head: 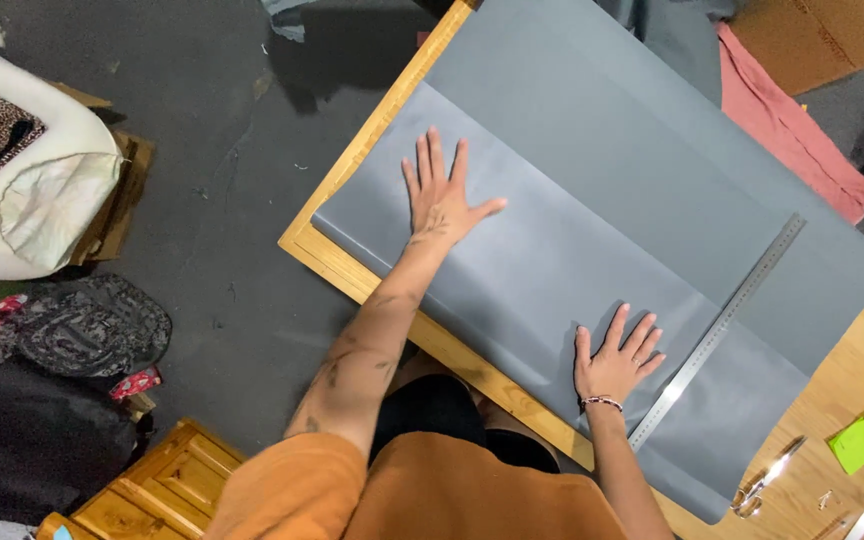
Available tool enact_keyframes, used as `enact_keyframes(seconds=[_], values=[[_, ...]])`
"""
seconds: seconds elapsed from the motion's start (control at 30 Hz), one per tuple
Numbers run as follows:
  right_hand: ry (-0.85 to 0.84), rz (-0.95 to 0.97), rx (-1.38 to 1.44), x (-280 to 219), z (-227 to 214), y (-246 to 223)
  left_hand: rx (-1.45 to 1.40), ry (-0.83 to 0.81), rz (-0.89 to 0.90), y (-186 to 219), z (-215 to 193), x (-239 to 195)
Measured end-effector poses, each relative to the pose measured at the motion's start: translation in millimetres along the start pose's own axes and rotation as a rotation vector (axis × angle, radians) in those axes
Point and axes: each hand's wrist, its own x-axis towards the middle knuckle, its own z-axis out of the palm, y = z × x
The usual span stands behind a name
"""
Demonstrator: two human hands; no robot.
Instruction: Measuring, marking, and cutting a large piece of grey fabric on a wooden workbench using a metal ruler and scissors.
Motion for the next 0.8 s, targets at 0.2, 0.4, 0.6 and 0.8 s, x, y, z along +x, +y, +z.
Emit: enact_keyframes(seconds=[0.2, 0.4, 0.6, 0.8], values=[[0.012, -0.006, -0.031, 1, 3, 2, 0.100, 0.254, 0.093, -30, 30, 43], [0.040, -0.004, -0.034, 1, 4, 0, 0.073, 0.201, 0.088, -31, 17, 46], [0.069, -0.015, -0.027, 2, 4, -1, 0.098, 0.112, 0.048, -34, 8, 57], [0.101, 0.003, -0.001, 2, 4, -2, 0.091, 0.043, 0.072, -26, -12, 52]])
